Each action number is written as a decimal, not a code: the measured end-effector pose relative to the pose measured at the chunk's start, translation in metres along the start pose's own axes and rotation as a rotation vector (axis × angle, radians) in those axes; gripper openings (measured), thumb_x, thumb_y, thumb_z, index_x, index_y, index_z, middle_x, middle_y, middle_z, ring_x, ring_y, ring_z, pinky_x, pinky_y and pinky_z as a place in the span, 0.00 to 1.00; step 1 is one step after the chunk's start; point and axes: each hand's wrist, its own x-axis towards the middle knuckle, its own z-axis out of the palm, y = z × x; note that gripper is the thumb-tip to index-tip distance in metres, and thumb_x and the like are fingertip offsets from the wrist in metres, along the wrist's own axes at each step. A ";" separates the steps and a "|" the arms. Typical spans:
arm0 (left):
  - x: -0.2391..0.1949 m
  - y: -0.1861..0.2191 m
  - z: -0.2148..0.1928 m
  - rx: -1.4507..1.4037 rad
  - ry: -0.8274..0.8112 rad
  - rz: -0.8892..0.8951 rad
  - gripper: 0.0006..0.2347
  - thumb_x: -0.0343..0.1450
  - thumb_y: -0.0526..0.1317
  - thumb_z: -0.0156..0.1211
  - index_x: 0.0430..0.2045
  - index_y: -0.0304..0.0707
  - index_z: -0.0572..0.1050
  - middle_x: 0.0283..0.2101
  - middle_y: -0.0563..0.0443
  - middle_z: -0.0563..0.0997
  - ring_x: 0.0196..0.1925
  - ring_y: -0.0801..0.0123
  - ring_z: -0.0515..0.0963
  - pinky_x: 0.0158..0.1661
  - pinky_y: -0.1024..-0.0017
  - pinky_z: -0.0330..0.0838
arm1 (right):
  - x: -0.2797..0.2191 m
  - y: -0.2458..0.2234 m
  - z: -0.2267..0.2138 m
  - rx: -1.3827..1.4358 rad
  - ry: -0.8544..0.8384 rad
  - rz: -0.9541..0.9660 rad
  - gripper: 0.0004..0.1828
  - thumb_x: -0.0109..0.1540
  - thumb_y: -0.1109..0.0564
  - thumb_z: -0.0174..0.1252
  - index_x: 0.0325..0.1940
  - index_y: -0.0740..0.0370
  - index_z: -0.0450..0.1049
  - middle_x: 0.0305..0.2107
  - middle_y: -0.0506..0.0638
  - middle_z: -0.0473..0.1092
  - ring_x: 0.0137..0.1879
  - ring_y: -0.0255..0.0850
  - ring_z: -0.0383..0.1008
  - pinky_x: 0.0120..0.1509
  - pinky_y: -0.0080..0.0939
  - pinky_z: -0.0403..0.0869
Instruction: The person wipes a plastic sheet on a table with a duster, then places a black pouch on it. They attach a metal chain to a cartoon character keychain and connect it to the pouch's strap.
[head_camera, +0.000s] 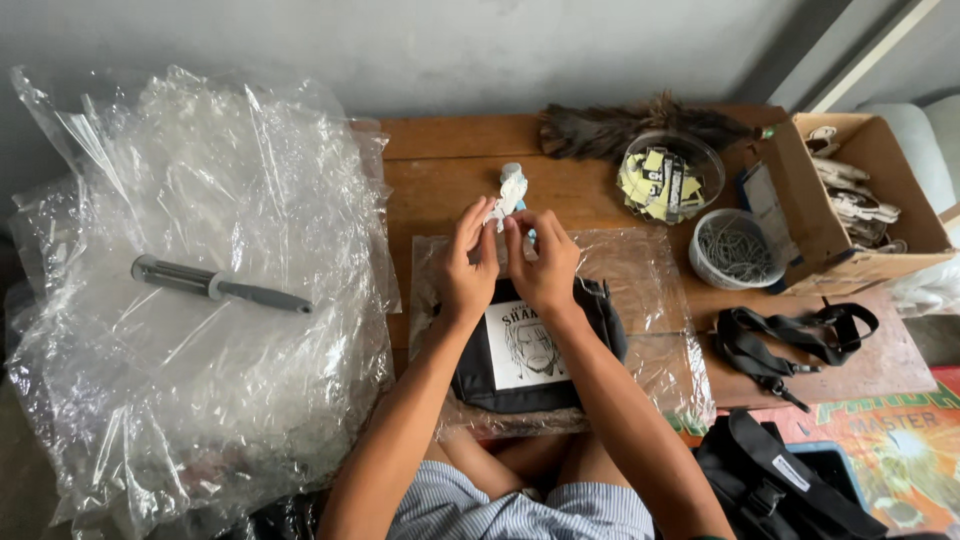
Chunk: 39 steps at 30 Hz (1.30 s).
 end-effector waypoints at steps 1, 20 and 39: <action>0.002 0.000 0.000 -0.002 0.005 0.006 0.16 0.72 0.26 0.62 0.54 0.32 0.76 0.49 0.40 0.85 0.49 0.60 0.85 0.45 0.73 0.83 | 0.002 0.002 0.001 0.002 0.003 -0.007 0.01 0.65 0.57 0.64 0.38 0.53 0.79 0.20 0.44 0.69 0.21 0.42 0.68 0.26 0.39 0.70; -0.001 0.003 0.000 0.012 -0.042 -0.010 0.14 0.72 0.29 0.64 0.53 0.31 0.75 0.46 0.42 0.86 0.46 0.56 0.85 0.41 0.70 0.84 | -0.002 0.007 -0.002 0.100 -0.026 0.158 0.01 0.63 0.57 0.67 0.38 0.53 0.84 0.08 0.43 0.52 0.17 0.39 0.59 0.28 0.38 0.68; -0.004 0.003 -0.003 0.023 -0.074 0.031 0.10 0.72 0.29 0.64 0.47 0.29 0.77 0.46 0.40 0.85 0.47 0.57 0.85 0.42 0.72 0.84 | 0.001 0.008 -0.006 0.106 -0.025 0.139 0.02 0.64 0.59 0.66 0.36 0.57 0.82 0.09 0.45 0.50 0.16 0.40 0.58 0.27 0.37 0.66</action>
